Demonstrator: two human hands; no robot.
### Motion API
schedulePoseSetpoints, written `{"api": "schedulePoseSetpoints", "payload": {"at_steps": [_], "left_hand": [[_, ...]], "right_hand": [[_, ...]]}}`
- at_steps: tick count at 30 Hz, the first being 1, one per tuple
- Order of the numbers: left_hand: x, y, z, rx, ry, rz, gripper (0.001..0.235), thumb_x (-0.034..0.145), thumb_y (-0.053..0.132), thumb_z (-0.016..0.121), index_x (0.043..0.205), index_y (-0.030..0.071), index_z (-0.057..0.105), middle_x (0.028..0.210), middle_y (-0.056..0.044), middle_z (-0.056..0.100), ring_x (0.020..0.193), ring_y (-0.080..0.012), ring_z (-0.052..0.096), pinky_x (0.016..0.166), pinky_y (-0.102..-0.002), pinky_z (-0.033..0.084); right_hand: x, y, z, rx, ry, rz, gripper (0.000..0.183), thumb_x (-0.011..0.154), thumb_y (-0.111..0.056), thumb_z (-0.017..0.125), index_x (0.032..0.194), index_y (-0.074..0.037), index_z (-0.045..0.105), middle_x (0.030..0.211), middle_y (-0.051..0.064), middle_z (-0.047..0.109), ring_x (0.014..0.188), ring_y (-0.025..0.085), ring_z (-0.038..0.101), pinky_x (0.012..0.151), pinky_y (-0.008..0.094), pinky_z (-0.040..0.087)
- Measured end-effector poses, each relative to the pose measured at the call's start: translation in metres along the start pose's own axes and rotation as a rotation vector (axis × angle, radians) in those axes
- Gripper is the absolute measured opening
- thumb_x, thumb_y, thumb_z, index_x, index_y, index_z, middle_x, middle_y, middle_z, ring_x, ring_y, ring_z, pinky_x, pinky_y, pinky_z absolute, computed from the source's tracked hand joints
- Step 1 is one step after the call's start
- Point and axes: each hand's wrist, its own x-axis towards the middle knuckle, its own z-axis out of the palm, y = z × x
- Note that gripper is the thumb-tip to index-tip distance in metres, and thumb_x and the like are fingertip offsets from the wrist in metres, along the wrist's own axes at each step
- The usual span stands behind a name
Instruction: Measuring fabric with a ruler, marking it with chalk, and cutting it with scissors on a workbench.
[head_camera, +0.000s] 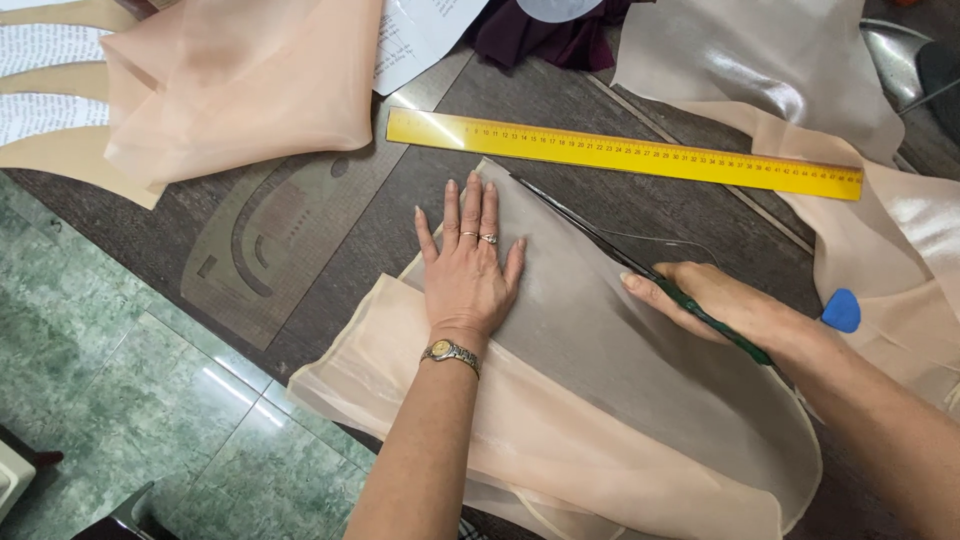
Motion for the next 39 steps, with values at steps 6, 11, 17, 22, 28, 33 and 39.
{"api": "schedulePoseSetpoints", "payload": {"at_steps": [6, 11, 17, 22, 28, 33, 39], "left_hand": [[0.000, 0.000, 0.002, 0.007, -0.003, -0.006, 0.073, 0.095, 0.053, 0.038, 0.154, 0.017, 0.015, 0.162, -0.002, 0.009, 0.149, -0.0235, 0.001, 0.117, -0.059, -0.002], [0.000, 0.000, 0.002, 0.013, -0.002, -0.007, 0.074, 0.094, 0.053, 0.037, 0.154, 0.016, 0.015, 0.162, -0.002, 0.008, 0.149, -0.0234, 0.001, 0.118, -0.059, -0.003], [0.000, 0.000, 0.000, 0.000, -0.001, -0.004, 0.072, 0.095, 0.053, 0.037, 0.154, 0.015, 0.017, 0.161, -0.003, 0.010, 0.149, -0.0243, 0.003, 0.118, -0.058, -0.003], [0.000, 0.001, 0.001, -0.002, -0.002, -0.005, 0.073, 0.095, 0.053, 0.037, 0.154, 0.015, 0.016, 0.162, -0.002, 0.009, 0.149, -0.0242, 0.002, 0.118, -0.059, -0.003], [0.000, 0.000, 0.001, 0.000, 0.006, 0.003, 0.072, 0.095, 0.053, 0.037, 0.154, 0.015, 0.017, 0.161, -0.002, 0.011, 0.149, -0.0249, 0.003, 0.118, -0.059, -0.002], [0.000, 0.000, -0.001, -0.002, -0.003, 0.000, 0.072, 0.096, 0.052, 0.036, 0.154, 0.015, 0.016, 0.162, -0.002, 0.009, 0.149, -0.0251, 0.002, 0.118, -0.059, -0.001], [-0.001, 0.001, -0.002, 0.008, 0.004, 0.003, 0.072, 0.095, 0.052, 0.037, 0.154, 0.015, 0.017, 0.162, -0.002, 0.009, 0.149, -0.0250, 0.003, 0.118, -0.059, -0.002]], "right_hand": [[-0.013, -0.028, -0.009, -0.043, 0.009, -0.015, 0.058, 0.095, -0.058, 0.038, 0.078, -0.007, 0.058, 0.060, 0.017, 0.061, 0.063, 0.032, 0.065, 0.057, 0.038, 0.045], [-0.011, -0.038, -0.008, -0.011, 0.019, -0.033, 0.059, 0.095, -0.058, 0.040, 0.080, -0.004, 0.059, 0.062, 0.019, 0.061, 0.063, 0.034, 0.065, 0.056, 0.039, 0.044], [-0.010, -0.038, -0.005, 0.001, 0.063, -0.048, 0.057, 0.095, -0.056, 0.043, 0.083, -0.003, 0.061, 0.064, 0.017, 0.060, 0.064, 0.032, 0.063, 0.056, 0.038, 0.045], [-0.006, -0.043, -0.007, -0.057, 0.054, -0.016, 0.061, 0.094, -0.058, 0.040, 0.082, -0.003, 0.062, 0.067, 0.020, 0.064, 0.070, 0.037, 0.067, 0.060, 0.041, 0.047], [-0.006, -0.052, -0.010, -0.067, 0.062, -0.028, 0.061, 0.094, -0.060, 0.040, 0.081, -0.004, 0.061, 0.067, 0.021, 0.063, 0.071, 0.037, 0.066, 0.061, 0.044, 0.046], [-0.017, -0.063, -0.014, -0.130, 0.108, 0.029, 0.063, 0.092, -0.065, 0.041, 0.085, -0.005, 0.062, 0.075, 0.023, 0.068, 0.079, 0.039, 0.069, 0.067, 0.046, 0.049], [-0.015, -0.064, -0.010, -0.142, 0.143, 0.045, 0.060, 0.092, -0.061, 0.044, 0.086, -0.004, 0.064, 0.071, 0.020, 0.066, 0.077, 0.036, 0.068, 0.067, 0.045, 0.049]]}}
